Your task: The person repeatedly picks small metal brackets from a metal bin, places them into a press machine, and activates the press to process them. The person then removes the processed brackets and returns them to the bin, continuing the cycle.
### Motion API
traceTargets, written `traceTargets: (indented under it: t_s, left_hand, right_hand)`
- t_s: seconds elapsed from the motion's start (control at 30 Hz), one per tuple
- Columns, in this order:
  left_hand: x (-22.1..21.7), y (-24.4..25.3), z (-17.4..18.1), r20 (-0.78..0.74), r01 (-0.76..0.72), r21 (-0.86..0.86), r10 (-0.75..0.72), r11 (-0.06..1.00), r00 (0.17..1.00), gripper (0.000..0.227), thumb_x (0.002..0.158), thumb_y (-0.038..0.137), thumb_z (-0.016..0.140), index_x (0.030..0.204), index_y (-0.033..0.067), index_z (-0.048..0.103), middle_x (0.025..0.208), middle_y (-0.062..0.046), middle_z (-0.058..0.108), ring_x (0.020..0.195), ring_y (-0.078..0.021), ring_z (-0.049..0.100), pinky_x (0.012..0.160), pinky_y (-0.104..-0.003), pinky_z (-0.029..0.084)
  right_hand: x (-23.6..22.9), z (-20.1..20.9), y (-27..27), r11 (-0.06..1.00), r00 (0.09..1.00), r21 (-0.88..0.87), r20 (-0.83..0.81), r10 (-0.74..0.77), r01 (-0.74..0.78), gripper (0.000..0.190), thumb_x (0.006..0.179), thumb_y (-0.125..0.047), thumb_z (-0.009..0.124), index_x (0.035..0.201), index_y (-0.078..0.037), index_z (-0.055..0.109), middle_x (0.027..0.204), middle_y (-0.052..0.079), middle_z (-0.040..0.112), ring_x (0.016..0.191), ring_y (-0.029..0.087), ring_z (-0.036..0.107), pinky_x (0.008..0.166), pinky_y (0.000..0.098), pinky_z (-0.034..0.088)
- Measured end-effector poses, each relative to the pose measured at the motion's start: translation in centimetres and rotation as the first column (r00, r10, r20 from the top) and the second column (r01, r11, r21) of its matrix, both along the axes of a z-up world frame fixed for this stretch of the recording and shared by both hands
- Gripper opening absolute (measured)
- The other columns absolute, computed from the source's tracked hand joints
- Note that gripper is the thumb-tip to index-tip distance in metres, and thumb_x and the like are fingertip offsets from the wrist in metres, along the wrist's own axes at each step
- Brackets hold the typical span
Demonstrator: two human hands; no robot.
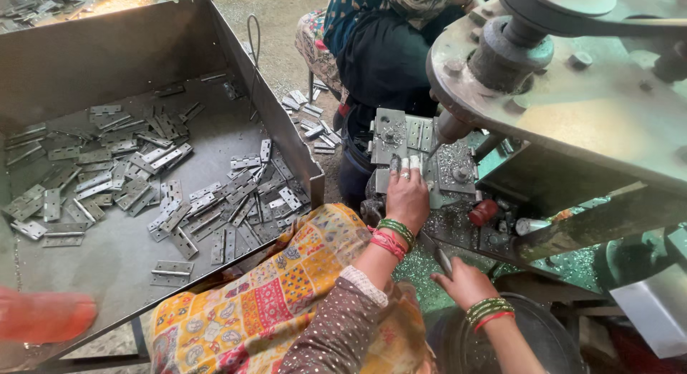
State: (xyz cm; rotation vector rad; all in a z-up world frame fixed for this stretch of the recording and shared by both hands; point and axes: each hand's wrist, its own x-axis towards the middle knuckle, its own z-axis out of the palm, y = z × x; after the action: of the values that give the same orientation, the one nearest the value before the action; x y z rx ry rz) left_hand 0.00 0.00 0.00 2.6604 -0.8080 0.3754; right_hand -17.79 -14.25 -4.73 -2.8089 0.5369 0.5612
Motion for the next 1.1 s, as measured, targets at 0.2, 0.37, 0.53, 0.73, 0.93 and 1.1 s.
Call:
traceTargets:
  t_s: [0.2, 0.37, 0.53, 0.73, 0.93, 1.1]
  left_hand:
    - [0.3, 0.1, 0.4, 0.017, -0.015, -0.047, 0.015, 0.999, 1.0, 0.037, 0.089, 0.014, 0.06, 0.121, -0.0027, 0.069, 0.127, -0.017, 0.063, 0.127, -0.0321, 0.057, 0.113, -0.049, 0.04]
    - [0.1, 0.3, 0.5, 0.105, -0.019, -0.027, 0.021, 0.999, 0.994, 0.034, 0.087, 0.016, 0.061, 0.115, 0.0009, 0.072, 0.123, -0.016, 0.065, 0.126, -0.0317, 0.058, 0.11, -0.048, 0.041]
    - [2.2, -1.2, 0.2, 0.127, -0.068, 0.054, 0.061, 0.996, 0.99, 0.03, 0.088, 0.02, 0.059, 0.11, 0.0078, 0.075, 0.121, -0.016, 0.066, 0.125, -0.0311, 0.059, 0.116, -0.048, 0.039]
    - [3.3, -1.6, 0.0, 0.031, -0.042, 0.008, 0.042, 0.999, 0.999, 0.031, 0.093, 0.018, 0.058, 0.115, 0.0053, 0.074, 0.128, -0.015, 0.065, 0.129, -0.0309, 0.057, 0.114, -0.049, 0.039]
    - [2.5, -0.8, -0.5, 0.132, -0.048, -0.025, 0.051, 0.999, 0.99, 0.031, 0.086, 0.019, 0.059, 0.108, 0.0052, 0.076, 0.129, -0.014, 0.064, 0.129, -0.0301, 0.055, 0.11, -0.05, 0.039]
    - [4.2, -1.7, -0.6, 0.031, -0.017, -0.041, 0.018, 0.999, 0.999, 0.025, 0.091, 0.017, 0.058, 0.104, 0.0065, 0.076, 0.12, -0.012, 0.066, 0.127, -0.0307, 0.057, 0.11, -0.051, 0.04]
  right_hand:
    - [-4.7, -8.3, 2.3, 0.987, 0.944, 0.095, 0.293, -0.155, 0.132, 0.042, 0.084, -0.048, 0.067, 0.1, -0.009, 0.063, 0.082, 0.024, 0.073, 0.078, 0.045, 0.071, 0.071, 0.0543, 0.056]
    - [-4.0, -7.9, 1.2, 0.971, 0.964, 0.19, 0.197, -0.18, 0.143, 0.046, 0.085, -0.047, 0.069, 0.104, -0.006, 0.062, 0.079, 0.025, 0.073, 0.075, 0.043, 0.073, 0.069, 0.0531, 0.057]
    - [-2.1, -5.1, -1.6, 0.996, 0.996, 0.041, 0.046, -0.082, 0.08, 0.052, 0.088, -0.055, 0.069, 0.103, -0.005, 0.06, 0.074, 0.022, 0.072, 0.071, 0.04, 0.074, 0.066, 0.0503, 0.058]
    - [-4.4, -8.8, 1.1, 0.992, 0.947, 0.077, 0.3, -0.116, 0.097, 0.044, 0.088, -0.048, 0.067, 0.102, -0.007, 0.062, 0.072, 0.022, 0.071, 0.069, 0.042, 0.071, 0.063, 0.0512, 0.056]
    - [-1.8, -5.7, -0.8, 0.986, 0.989, 0.139, 0.097, -0.107, 0.093, 0.048, 0.086, -0.052, 0.072, 0.096, -0.006, 0.064, 0.076, 0.02, 0.074, 0.07, 0.037, 0.075, 0.067, 0.048, 0.058]
    - [-1.5, -3.0, -0.7, 0.998, 0.999, -0.043, -0.005, -0.036, 0.036, 0.056, 0.09, -0.06, 0.065, 0.104, -0.007, 0.063, 0.08, 0.02, 0.075, 0.074, 0.035, 0.076, 0.069, 0.0456, 0.06]
